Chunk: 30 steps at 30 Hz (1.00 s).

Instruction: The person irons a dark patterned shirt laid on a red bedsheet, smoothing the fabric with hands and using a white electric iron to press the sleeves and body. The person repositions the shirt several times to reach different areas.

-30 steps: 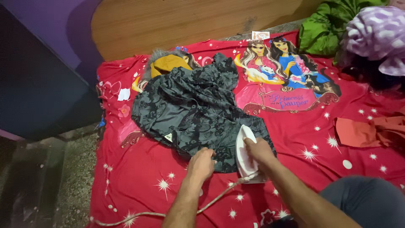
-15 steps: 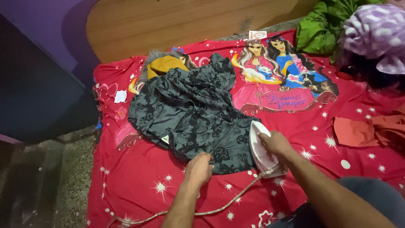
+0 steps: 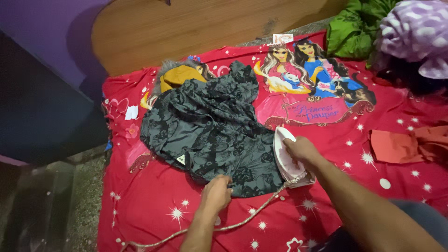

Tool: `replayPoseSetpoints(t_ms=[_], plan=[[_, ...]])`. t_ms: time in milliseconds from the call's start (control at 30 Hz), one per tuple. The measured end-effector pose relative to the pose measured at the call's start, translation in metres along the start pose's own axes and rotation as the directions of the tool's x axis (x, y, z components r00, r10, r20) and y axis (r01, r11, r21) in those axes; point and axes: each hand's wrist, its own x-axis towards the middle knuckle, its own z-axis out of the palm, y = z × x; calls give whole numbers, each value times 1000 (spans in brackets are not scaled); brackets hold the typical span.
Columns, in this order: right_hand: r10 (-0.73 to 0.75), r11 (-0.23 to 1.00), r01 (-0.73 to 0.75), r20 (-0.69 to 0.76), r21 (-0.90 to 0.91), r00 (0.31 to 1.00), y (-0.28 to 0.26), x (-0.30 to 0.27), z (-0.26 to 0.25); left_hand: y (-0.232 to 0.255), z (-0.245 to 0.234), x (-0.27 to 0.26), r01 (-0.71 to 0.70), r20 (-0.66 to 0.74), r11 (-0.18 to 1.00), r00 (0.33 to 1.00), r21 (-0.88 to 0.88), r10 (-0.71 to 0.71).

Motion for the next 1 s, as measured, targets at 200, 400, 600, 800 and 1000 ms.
replayPoseSetpoints(t_ms=[200,400,600,800,1000], plan=[[44,996,-35,110,-85,993,8,7,-7,0,-3,-1,-10,-4,1000,1000,-16,10],[64,981,-45,97,-186,993,-6,-21,-11,1,0,-1,-19,7,1000,1000,16,19],[2,908,-10,-19,-419,1000,-29,-40,-8,-4,5,0,-16,-8,1000,1000,16,16],[-1,914,-2,-7,-405,1000,-43,-40,-6,-9,8,2,-15,23,998,1000,53,14],[39,928,-35,4,-372,999,-53,-33,-6,-8,3,-4,30,18,1000,999,3,-30]])
